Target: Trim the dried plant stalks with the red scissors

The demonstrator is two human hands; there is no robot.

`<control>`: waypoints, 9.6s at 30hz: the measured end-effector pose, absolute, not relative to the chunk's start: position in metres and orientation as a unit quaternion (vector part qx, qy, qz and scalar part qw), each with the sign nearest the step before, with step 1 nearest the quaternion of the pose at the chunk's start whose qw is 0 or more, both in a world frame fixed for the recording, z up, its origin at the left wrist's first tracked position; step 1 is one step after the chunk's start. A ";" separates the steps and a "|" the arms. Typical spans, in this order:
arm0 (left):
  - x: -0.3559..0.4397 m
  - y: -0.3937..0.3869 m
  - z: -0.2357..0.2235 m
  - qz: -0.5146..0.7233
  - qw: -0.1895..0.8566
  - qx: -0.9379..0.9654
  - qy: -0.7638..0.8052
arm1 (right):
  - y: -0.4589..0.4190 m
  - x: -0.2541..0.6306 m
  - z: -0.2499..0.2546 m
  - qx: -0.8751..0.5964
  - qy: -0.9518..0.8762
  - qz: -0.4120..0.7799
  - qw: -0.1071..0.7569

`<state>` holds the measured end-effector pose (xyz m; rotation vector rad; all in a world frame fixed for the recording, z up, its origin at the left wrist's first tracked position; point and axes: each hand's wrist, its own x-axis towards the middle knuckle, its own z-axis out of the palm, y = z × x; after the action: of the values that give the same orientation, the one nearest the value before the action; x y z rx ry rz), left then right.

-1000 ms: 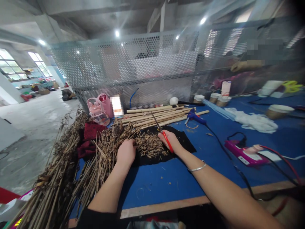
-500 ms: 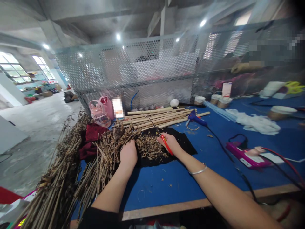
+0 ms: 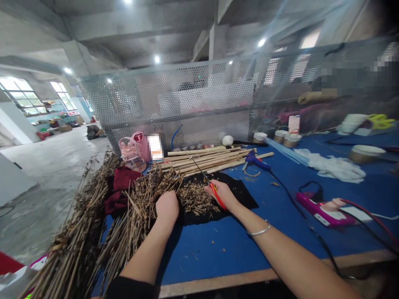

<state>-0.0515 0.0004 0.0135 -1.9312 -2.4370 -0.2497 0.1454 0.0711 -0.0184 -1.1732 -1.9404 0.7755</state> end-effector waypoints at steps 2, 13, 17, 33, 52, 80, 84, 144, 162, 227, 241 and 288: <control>-0.053 0.000 0.015 -0.104 0.008 -0.609 -0.786 | 0.070 0.145 -0.017 -0.454 -0.752 0.302 0.370; -0.035 0.001 0.015 -0.523 -0.415 -0.506 -0.546 | 0.062 0.141 -0.005 -0.465 -0.702 0.300 0.448; -0.012 -0.011 0.017 -0.469 -0.626 -0.424 -0.456 | 0.054 0.136 0.004 -0.430 -0.670 0.384 0.468; -0.005 -0.020 0.011 -0.431 -0.694 -0.413 -0.403 | 0.036 0.123 0.007 -0.400 -0.677 0.475 0.394; -0.010 -0.012 0.012 -0.532 -0.593 -0.407 -0.447 | 0.031 0.136 0.019 -0.453 -0.823 0.228 0.256; 0.005 -0.021 0.013 -0.543 -0.593 -0.397 -0.442 | 0.028 0.133 0.016 -0.435 -0.824 0.261 0.253; 0.006 -0.022 0.013 -0.551 -0.590 -0.395 -0.439 | 0.028 0.135 0.015 -0.429 -0.832 0.248 0.250; -0.006 -0.014 0.010 -0.548 -0.526 -0.419 -0.497 | 0.027 0.136 0.026 -0.455 -0.860 0.107 0.204; -0.010 -0.013 0.012 -0.538 -0.567 -0.410 -0.470 | 0.030 0.135 0.019 -0.498 -0.812 0.234 0.195; -0.013 -0.011 0.005 -0.560 -0.449 -0.470 -0.515 | 0.023 0.129 0.017 -0.482 -0.843 0.150 0.186; -0.014 -0.010 0.007 -0.562 -0.434 -0.446 -0.546 | 0.030 0.133 0.017 -0.505 -0.829 0.185 0.152; -0.011 -0.015 0.011 -0.543 -0.517 -0.439 -0.495 | 0.030 0.132 0.011 -0.484 -0.831 0.182 0.205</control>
<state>-0.0107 -0.0150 0.0113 -2.1692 -2.4454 -2.6819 0.1321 0.0301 0.0113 -1.3505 -2.3163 0.5077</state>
